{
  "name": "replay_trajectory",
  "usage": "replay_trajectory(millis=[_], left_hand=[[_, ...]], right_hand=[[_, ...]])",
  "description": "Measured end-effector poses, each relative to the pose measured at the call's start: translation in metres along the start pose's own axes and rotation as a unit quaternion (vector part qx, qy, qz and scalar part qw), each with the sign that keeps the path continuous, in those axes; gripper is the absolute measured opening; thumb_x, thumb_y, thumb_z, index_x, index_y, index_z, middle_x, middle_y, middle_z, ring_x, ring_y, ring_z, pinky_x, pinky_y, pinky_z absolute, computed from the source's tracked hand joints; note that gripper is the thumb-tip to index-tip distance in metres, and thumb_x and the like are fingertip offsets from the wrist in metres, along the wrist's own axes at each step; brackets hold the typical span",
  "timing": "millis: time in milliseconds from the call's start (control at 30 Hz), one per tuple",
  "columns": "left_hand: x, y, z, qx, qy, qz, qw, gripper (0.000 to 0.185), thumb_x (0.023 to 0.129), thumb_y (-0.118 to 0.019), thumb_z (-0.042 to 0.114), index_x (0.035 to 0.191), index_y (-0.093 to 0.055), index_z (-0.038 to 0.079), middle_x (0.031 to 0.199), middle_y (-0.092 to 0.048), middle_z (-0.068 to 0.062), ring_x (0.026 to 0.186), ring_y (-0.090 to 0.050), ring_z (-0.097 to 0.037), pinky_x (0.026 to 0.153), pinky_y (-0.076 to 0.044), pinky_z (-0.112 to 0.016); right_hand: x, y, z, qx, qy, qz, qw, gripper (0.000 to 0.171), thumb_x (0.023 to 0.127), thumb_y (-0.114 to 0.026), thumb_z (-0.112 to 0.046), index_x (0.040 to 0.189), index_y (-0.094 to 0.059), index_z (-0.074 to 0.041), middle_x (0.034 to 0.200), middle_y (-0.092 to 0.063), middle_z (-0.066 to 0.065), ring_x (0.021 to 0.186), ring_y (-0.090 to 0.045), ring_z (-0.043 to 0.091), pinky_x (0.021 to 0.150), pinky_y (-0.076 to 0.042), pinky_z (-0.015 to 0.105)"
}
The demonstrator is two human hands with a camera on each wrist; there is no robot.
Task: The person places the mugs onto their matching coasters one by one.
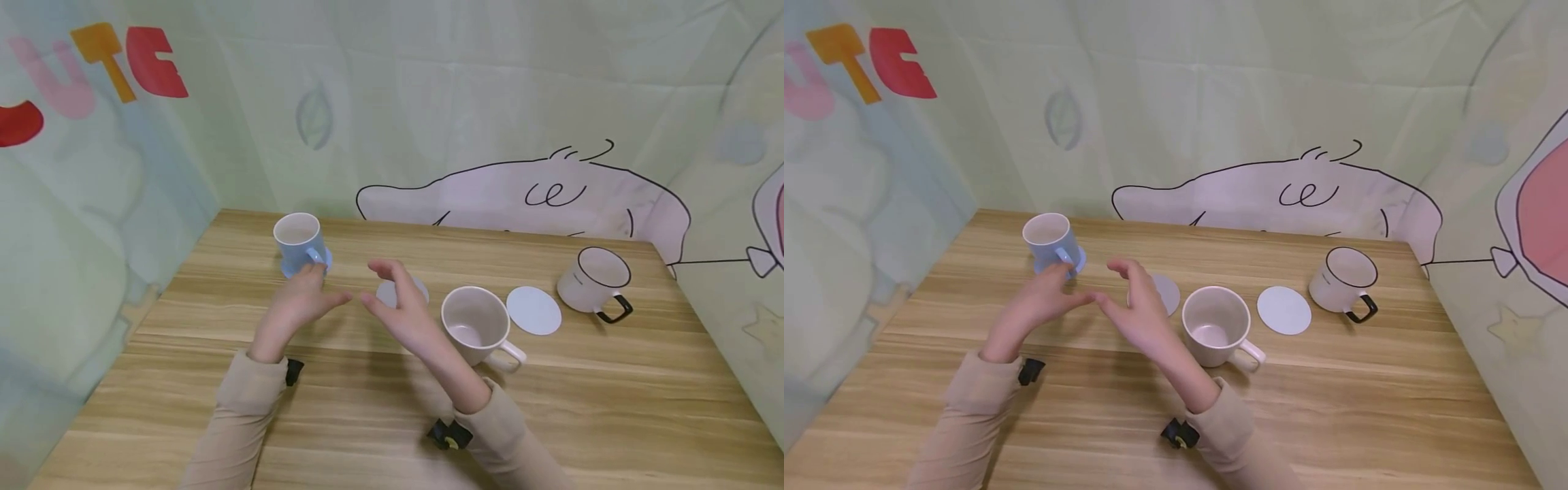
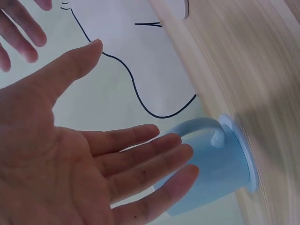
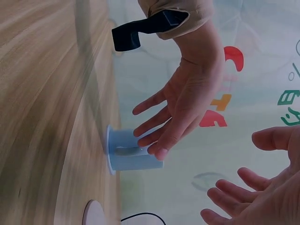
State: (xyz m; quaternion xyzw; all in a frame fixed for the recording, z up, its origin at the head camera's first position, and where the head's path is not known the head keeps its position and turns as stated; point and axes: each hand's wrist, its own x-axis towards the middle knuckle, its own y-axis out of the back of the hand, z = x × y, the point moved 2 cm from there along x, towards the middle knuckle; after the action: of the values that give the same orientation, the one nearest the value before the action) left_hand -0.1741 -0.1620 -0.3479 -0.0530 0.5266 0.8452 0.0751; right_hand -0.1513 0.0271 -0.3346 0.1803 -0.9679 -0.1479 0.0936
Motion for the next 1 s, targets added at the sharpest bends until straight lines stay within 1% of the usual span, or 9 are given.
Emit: replay_trajectory(millis=[133, 267, 400, 533, 633, 800, 1000], left_hand=[[0.0, -0.002, 0.003, 0.006, 0.0, 0.0, 1.0, 0.077, 0.089, -0.061, 0.044, 0.14, -0.039, -0.009, 0.139, -0.045, -0.03, 0.126, -0.048, -0.045, 0.099, -0.042, -0.059], [0.001, -0.004, 0.005, 0.005, -0.006, -0.008, 0.9999, 0.077, 0.09, -0.061, 0.044, 0.141, -0.038, -0.008, 0.144, -0.042, -0.029, 0.131, -0.043, -0.045, 0.103, -0.039, -0.06], [0.003, -0.008, 0.007, 0.003, -0.017, -0.018, 0.9997, 0.077, 0.089, -0.061, 0.044, 0.141, -0.038, -0.009, 0.144, -0.042, -0.03, 0.131, -0.044, -0.046, 0.104, -0.039, -0.059], [0.005, -0.012, 0.01, 0.003, -0.024, -0.022, 0.9995, 0.076, 0.089, -0.062, 0.042, 0.14, -0.039, -0.009, 0.141, -0.045, -0.031, 0.13, -0.045, -0.045, 0.103, -0.041, -0.057], [0.006, -0.014, 0.012, 0.008, -0.028, -0.022, 0.9993, 0.076, 0.089, -0.062, 0.042, 0.14, -0.039, -0.008, 0.14, -0.047, -0.03, 0.129, -0.046, -0.044, 0.103, -0.041, -0.057], [0.009, -0.019, 0.017, 0.012, -0.038, -0.025, 0.9989, 0.078, 0.088, -0.063, 0.044, 0.141, -0.039, -0.008, 0.139, -0.048, -0.03, 0.128, -0.048, -0.044, 0.103, -0.041, -0.056], [0.015, -0.025, 0.02, -0.002, -0.052, -0.026, 0.9983, 0.079, 0.088, -0.063, 0.045, 0.141, -0.039, -0.008, 0.138, -0.049, -0.029, 0.127, -0.049, -0.043, 0.104, -0.041, -0.056]], right_hand=[[-0.004, 0.003, -0.001, -0.006, 0.007, 0.008, 1.0, 0.048, 0.092, -0.061, -0.019, 0.137, -0.044, -0.011, 0.141, -0.049, 0.006, 0.137, -0.039, 0.023, 0.113, -0.031, 0.052], [-0.009, 0.006, -0.002, -0.019, 0.014, 0.012, 1.0, 0.048, 0.093, -0.06, -0.019, 0.137, -0.044, -0.013, 0.142, -0.047, 0.005, 0.138, -0.037, 0.022, 0.113, -0.03, 0.052], [-0.014, 0.009, -0.001, -0.047, 0.02, 0.02, 0.998, 0.046, 0.093, -0.06, -0.021, 0.137, -0.045, -0.015, 0.141, -0.047, 0.0, 0.139, -0.036, 0.017, 0.115, -0.029, 0.048], [-0.019, 0.012, 0.0, -0.08, 0.025, 0.031, 0.996, 0.044, 0.093, -0.059, -0.023, 0.135, -0.046, -0.017, 0.139, -0.047, -0.004, 0.137, -0.038, 0.013, 0.114, -0.032, 0.044], [-0.023, 0.014, -0.001, -0.096, 0.035, 0.039, 0.994, 0.043, 0.093, -0.06, -0.022, 0.134, -0.047, -0.016, 0.139, -0.048, -0.002, 0.135, -0.041, 0.015, 0.11, -0.037, 0.046], [-0.028, 0.019, -0.001, -0.117, 0.052, 0.051, 0.99, 0.043, 0.092, -0.062, -0.019, 0.132, -0.049, -0.013, 0.139, -0.05, 0.002, 0.131, -0.045, 0.02, 0.104, -0.041, 0.047], [-0.035, 0.026, 0.001, -0.134, 0.067, 0.073, 0.986, 0.042, 0.09, -0.064, -0.018, 0.13, -0.051, -0.013, 0.137, -0.052, 0.005, 0.132, -0.044, 0.023, 0.107, -0.038, 0.049]])
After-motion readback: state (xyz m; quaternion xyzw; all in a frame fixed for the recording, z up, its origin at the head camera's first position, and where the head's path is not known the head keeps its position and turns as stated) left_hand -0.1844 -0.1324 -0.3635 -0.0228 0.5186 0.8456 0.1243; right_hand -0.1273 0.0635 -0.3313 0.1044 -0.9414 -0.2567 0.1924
